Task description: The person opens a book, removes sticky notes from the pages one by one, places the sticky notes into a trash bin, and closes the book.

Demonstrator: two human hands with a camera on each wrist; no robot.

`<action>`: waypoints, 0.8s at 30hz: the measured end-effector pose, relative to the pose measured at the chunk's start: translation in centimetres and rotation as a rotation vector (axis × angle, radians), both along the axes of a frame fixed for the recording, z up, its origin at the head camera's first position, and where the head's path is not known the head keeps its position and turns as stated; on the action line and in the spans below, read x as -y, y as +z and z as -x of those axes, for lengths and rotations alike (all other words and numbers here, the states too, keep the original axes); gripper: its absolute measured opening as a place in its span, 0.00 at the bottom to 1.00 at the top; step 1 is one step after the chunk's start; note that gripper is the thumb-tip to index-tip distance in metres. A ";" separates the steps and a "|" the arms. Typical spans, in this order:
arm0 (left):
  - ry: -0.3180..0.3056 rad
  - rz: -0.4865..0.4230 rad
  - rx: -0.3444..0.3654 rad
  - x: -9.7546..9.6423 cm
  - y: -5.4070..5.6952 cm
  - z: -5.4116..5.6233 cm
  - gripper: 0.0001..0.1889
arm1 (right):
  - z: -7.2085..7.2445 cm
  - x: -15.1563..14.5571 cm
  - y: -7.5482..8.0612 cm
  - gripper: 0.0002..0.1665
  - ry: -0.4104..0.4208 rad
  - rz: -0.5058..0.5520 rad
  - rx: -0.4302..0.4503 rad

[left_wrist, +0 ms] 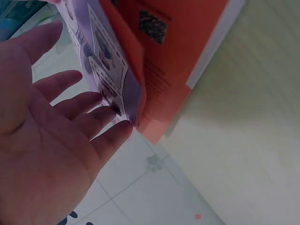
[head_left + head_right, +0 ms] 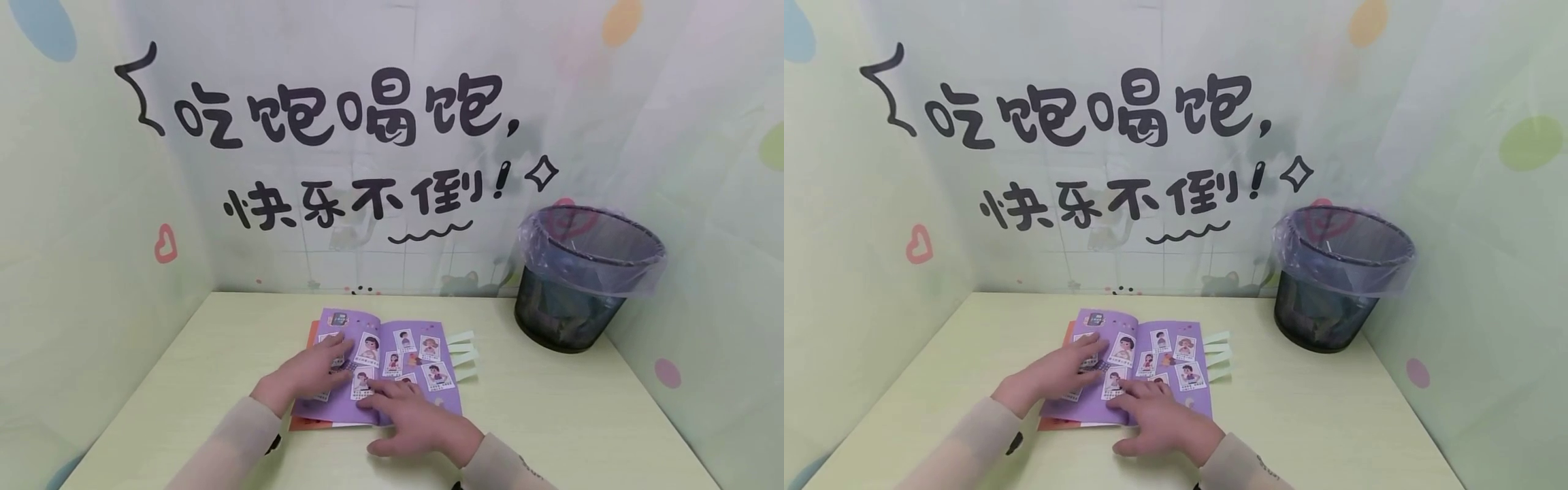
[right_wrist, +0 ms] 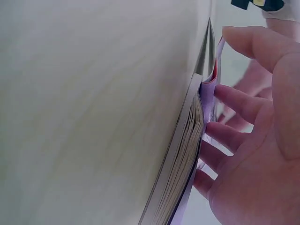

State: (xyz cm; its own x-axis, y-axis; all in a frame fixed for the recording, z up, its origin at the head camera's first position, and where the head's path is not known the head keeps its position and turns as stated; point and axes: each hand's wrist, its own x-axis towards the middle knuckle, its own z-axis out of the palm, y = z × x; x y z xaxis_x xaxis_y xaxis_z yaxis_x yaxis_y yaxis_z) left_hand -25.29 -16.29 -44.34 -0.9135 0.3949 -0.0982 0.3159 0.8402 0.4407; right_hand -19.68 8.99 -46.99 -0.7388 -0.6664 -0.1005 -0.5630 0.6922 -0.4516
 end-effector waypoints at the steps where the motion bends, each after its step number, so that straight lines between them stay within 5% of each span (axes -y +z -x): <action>1: 0.012 0.000 0.025 0.0 -0.3 0.0 0.38 | 0.0 0.0 0.0 0.39 0.002 -0.001 -0.002; 5: 0.055 0.009 0.106 0.1 -0.9 -0.3 0.44 | 0.1 -0.2 -0.1 0.36 -0.001 0.017 -0.004; 11: 0.060 0.031 0.119 0.4 -1.7 -0.2 0.48 | 0.8 -1.7 0.3 0.31 -0.106 0.107 -0.065; 18: 0.066 0.062 0.106 0.2 -2.2 0.0 0.50 | 2.2 -4.3 0.5 0.24 -0.500 0.150 -0.195; 21: 0.070 0.068 0.104 0.2 -2.2 -0.1 0.50 | 2.4 -5.2 0.5 0.30 -0.670 0.080 -0.196; 24: 0.067 0.072 0.097 0.3 -2.2 -0.1 0.51 | 2.2 -5.8 0.4 0.36 -0.734 0.004 -0.181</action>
